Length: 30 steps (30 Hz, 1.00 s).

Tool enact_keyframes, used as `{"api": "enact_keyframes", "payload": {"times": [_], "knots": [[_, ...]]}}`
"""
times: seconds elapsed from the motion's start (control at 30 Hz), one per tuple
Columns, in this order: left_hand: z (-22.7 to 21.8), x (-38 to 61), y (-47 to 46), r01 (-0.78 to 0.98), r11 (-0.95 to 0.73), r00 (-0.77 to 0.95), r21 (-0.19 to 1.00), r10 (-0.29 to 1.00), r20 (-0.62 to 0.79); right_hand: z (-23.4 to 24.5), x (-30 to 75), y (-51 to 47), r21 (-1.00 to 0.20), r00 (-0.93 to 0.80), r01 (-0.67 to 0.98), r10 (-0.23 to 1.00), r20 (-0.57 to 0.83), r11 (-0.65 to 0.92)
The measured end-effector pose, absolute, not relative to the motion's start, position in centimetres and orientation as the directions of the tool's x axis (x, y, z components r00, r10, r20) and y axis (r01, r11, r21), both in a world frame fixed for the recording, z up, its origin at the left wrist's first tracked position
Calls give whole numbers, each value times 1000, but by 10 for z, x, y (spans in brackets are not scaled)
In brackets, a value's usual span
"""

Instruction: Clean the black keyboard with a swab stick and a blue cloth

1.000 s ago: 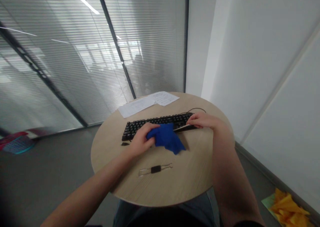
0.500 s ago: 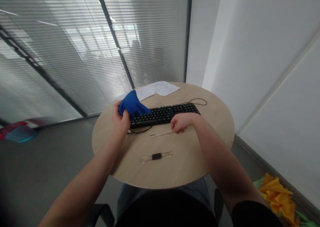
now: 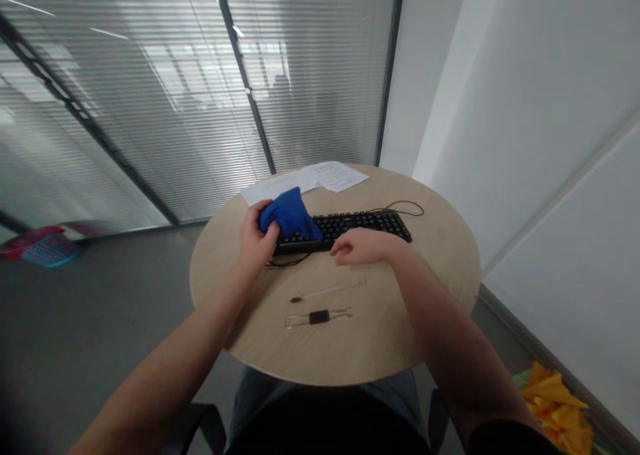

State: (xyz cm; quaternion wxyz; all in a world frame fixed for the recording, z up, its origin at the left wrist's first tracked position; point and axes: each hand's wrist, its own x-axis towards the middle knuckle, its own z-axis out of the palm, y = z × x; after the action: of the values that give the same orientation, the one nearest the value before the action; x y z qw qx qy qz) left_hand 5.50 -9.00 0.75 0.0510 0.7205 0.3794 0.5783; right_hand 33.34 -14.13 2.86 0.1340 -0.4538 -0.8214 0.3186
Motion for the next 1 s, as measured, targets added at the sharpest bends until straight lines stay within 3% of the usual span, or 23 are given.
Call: {"api": "enact_keyframes", "payload": {"times": [0.1, 0.2, 0.4, 0.57, 0.67, 0.83, 1.0], "knots": [[6, 59, -95, 517, -737, 140, 436, 575, 806, 27, 340, -132, -746, -322, 575, 932, 169, 334], [4, 65, -99, 531, -775, 279, 342, 542, 793, 17, 332, -123, -882, -158, 361, 952, 261, 302], [3, 75, -108, 478, -854, 494, 205, 455, 741, -5, 304, -113, -927, -155, 189, 942, 298, 325], [6, 75, -111, 445, -860, 495, 249, 468, 732, -11, 300, -108, -946, -150, 17, 936, 317, 323], [6, 70, -108, 422, -846, 451, 326, 508, 733, -10, 304, -106, -936, -52, 14, 936, 349, 351], [2, 65, -101, 363, -798, 381, 481, 599, 705, -7, 307, -110, -887, 19, 148, 896, 444, 437], [5, 67, -101, 400, -780, 299, 482, 608, 735, -6, 305, -116, -837, 36, 264, 862, 505, 479]]}}
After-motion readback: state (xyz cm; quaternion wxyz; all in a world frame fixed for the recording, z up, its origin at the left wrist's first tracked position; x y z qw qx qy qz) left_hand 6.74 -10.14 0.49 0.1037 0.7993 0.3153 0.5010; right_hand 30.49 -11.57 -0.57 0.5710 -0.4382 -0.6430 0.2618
